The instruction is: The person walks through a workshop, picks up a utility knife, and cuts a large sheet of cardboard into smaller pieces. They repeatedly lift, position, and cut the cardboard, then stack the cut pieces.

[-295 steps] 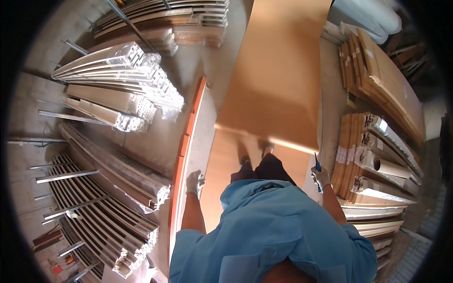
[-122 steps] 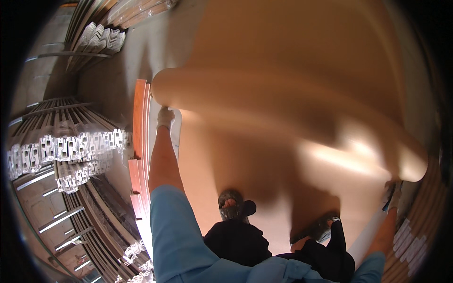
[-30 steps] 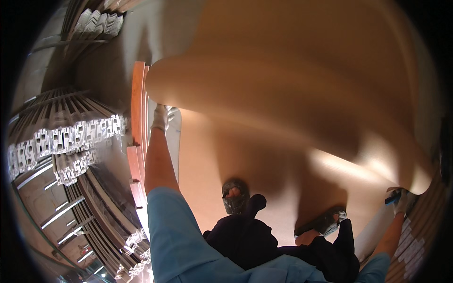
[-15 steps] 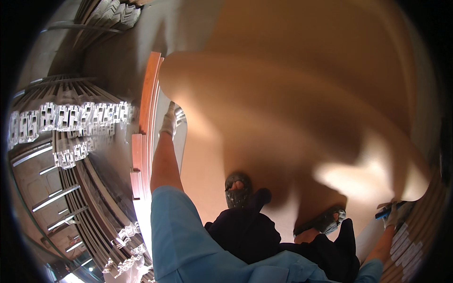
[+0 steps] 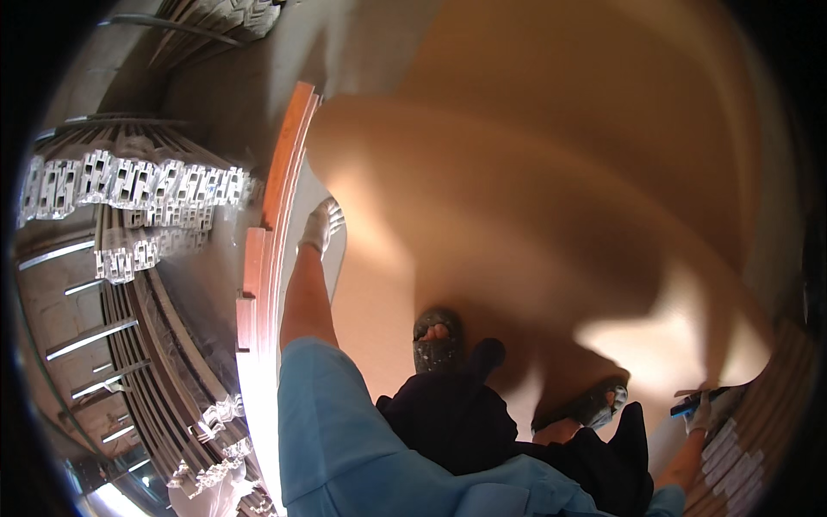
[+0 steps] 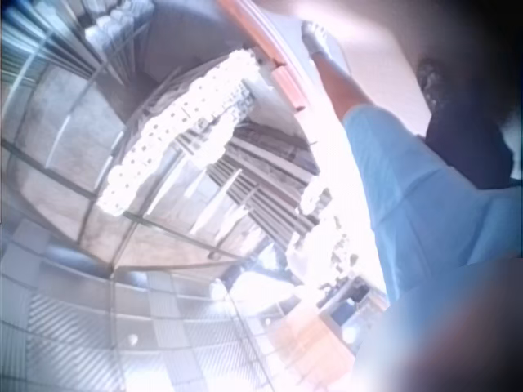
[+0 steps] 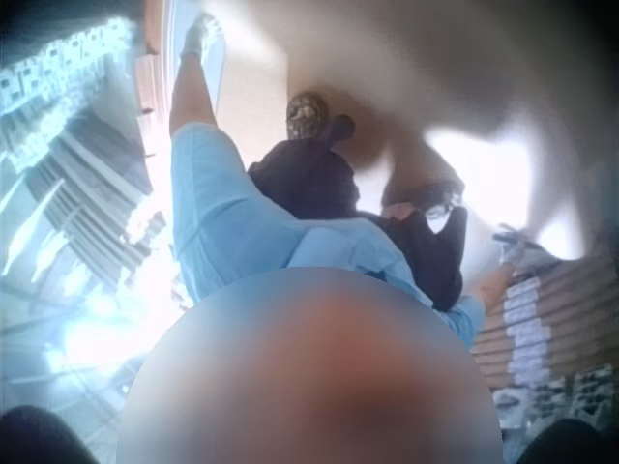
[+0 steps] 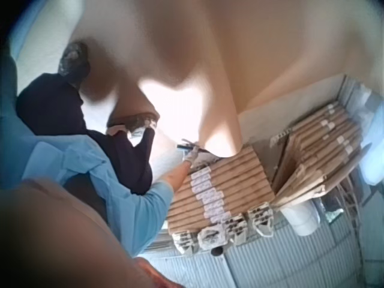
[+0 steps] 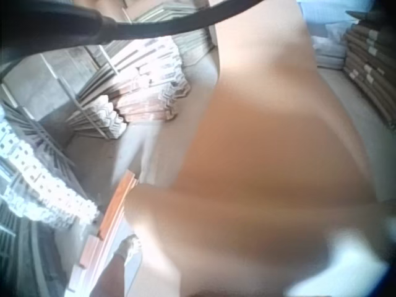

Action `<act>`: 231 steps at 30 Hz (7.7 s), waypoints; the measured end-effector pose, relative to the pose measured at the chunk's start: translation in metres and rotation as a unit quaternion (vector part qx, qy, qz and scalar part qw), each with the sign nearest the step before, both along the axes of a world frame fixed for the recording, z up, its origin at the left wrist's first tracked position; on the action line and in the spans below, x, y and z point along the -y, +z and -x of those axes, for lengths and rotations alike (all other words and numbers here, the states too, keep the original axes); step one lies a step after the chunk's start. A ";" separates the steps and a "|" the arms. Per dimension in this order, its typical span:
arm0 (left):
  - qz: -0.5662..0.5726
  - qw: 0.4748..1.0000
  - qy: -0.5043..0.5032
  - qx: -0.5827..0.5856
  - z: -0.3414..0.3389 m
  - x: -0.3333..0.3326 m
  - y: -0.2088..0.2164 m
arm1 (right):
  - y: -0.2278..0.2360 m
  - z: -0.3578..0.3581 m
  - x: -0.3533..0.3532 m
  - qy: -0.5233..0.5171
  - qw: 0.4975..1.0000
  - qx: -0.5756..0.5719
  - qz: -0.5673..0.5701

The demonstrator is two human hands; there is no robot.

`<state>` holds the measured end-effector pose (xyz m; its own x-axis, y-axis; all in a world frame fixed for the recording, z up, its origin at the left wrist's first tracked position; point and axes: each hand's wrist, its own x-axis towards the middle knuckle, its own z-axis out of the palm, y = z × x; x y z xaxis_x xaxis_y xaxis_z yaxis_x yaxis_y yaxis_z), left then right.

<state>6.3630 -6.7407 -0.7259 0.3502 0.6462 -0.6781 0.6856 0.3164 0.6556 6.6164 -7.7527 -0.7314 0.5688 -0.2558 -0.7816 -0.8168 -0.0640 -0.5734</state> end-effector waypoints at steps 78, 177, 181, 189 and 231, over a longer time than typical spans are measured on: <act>-0.095 0.983 -0.154 -0.019 -0.080 0.077 -0.034 | 0.061 0.011 -0.122 -0.135 0.890 0.250 0.358; -0.093 0.990 0.025 0.106 -0.010 0.028 0.001 | 0.108 0.035 -0.574 0.892 0.329 0.135 0.280; -0.274 0.961 -0.021 0.022 -0.022 0.048 0.010 | 0.111 0.037 -0.577 0.889 0.330 0.135 0.289; -0.358 0.773 -0.503 0.149 -0.114 0.268 0.008 | 0.081 0.055 -0.571 0.863 0.318 0.256 0.298; -0.640 0.530 -0.514 0.213 -0.154 0.339 0.010 | 0.125 -0.106 0.009 0.746 0.398 -0.204 0.494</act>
<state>6.5173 -7.0794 -0.7159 0.9082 -0.2000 0.3676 -0.2326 -0.9715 0.0461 6.7229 -7.7615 -0.6067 0.5407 -0.1681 -0.8242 0.5395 -0.6824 0.4931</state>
